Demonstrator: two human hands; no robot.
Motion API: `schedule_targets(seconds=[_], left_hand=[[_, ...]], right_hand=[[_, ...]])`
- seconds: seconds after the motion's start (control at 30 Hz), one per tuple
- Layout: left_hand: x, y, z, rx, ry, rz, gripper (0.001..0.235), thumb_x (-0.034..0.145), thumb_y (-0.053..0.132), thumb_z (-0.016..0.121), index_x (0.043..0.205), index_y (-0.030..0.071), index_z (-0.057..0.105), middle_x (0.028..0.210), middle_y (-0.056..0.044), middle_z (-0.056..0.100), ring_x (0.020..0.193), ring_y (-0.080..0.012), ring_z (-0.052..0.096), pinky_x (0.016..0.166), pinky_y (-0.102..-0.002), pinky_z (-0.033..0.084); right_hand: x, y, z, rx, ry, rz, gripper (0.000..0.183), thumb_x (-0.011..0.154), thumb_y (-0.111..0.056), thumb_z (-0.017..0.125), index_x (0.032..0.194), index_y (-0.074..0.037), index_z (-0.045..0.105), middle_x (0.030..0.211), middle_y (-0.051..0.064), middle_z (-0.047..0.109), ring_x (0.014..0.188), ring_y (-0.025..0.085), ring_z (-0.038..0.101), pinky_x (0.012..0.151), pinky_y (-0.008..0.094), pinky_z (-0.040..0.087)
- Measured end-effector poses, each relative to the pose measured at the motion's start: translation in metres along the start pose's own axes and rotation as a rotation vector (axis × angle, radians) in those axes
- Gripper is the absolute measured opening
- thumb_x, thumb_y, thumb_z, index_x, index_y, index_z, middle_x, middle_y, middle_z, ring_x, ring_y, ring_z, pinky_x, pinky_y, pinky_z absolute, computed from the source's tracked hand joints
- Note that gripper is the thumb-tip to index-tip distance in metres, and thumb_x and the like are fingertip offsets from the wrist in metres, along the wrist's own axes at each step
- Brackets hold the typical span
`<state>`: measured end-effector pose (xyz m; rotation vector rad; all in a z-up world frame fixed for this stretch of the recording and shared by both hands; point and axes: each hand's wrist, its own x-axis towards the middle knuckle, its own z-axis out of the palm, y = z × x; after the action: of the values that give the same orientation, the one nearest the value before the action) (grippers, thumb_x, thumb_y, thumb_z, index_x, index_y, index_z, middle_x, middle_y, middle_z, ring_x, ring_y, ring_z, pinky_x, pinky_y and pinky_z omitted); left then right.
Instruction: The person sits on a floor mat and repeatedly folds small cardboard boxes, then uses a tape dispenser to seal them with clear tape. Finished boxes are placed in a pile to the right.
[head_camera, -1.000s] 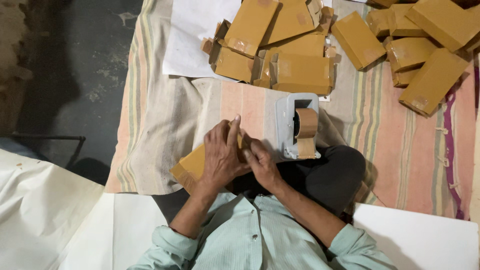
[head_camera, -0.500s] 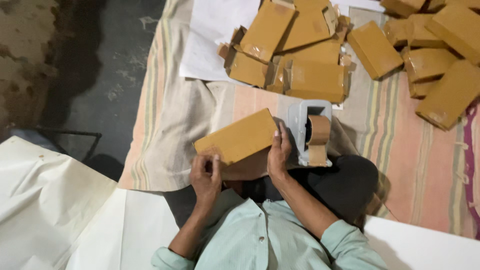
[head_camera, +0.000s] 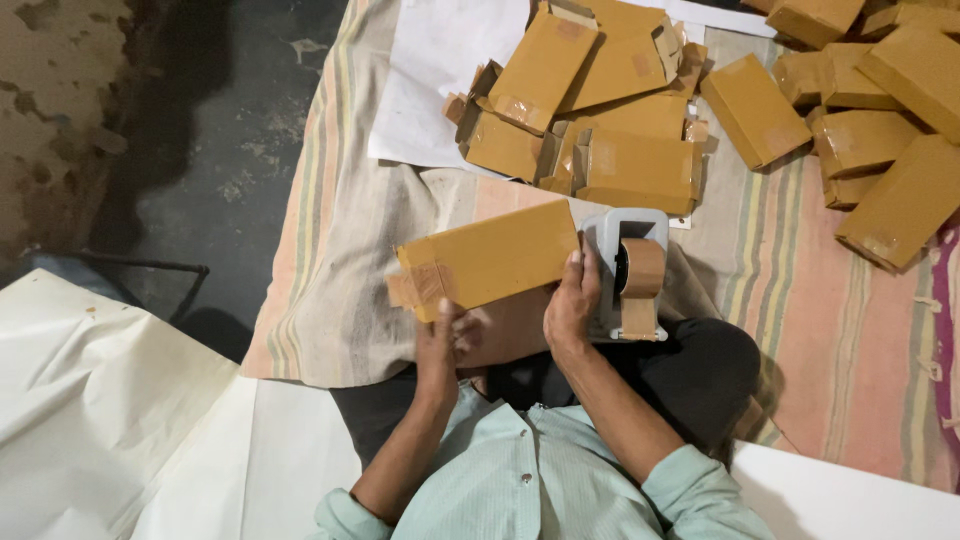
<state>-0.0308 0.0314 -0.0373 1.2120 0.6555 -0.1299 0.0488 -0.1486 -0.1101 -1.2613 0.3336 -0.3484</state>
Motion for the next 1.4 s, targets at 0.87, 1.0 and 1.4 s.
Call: schedule_targets(seconds=[0.87, 1.0, 1.4], left_hand=[[0.056, 0.046, -0.007, -0.274, -0.126, 0.311, 0.041, 0.096, 0.023, 0.071, 0.127, -0.003, 0.063, 0.116, -0.011, 0.071, 0.102, -0.0169, 0.069, 0.092, -0.033, 0.056], [0.068, 0.042, -0.014, -0.451, -0.311, 0.160, 0.041, 0.096, 0.029, 0.066, 0.126, 0.001, 0.063, 0.117, -0.009, 0.071, 0.106, -0.0177, 0.071, 0.095, -0.034, 0.057], [0.095, 0.013, -0.015, -0.240, -0.176, 0.194, 0.036, 0.098, 0.020, 0.070, 0.123, -0.005, 0.062, 0.113, -0.012, 0.072, 0.104, -0.0158, 0.070, 0.096, -0.030, 0.057]], right_hand=[[-0.051, -0.098, 0.072, -1.147, -0.702, -0.820, 0.126, 0.053, -0.033, 0.091, 0.161, -0.019, 0.028, 0.162, 0.025, 0.025, 0.147, 0.044, 0.031, 0.120, 0.058, 0.031], [-0.052, -0.102, 0.081, -1.107, -0.686, -0.740, 0.122, 0.058, -0.040, 0.093, 0.159, -0.019, 0.029, 0.155, 0.025, 0.027, 0.138, 0.043, 0.032, 0.113, 0.059, 0.032], [-0.043, -0.062, 0.061, -0.416, -0.600, -0.096, 0.061, 0.094, -0.018, 0.074, 0.141, -0.002, 0.039, 0.123, 0.017, 0.063, 0.110, 0.025, 0.068, 0.092, 0.036, 0.057]])
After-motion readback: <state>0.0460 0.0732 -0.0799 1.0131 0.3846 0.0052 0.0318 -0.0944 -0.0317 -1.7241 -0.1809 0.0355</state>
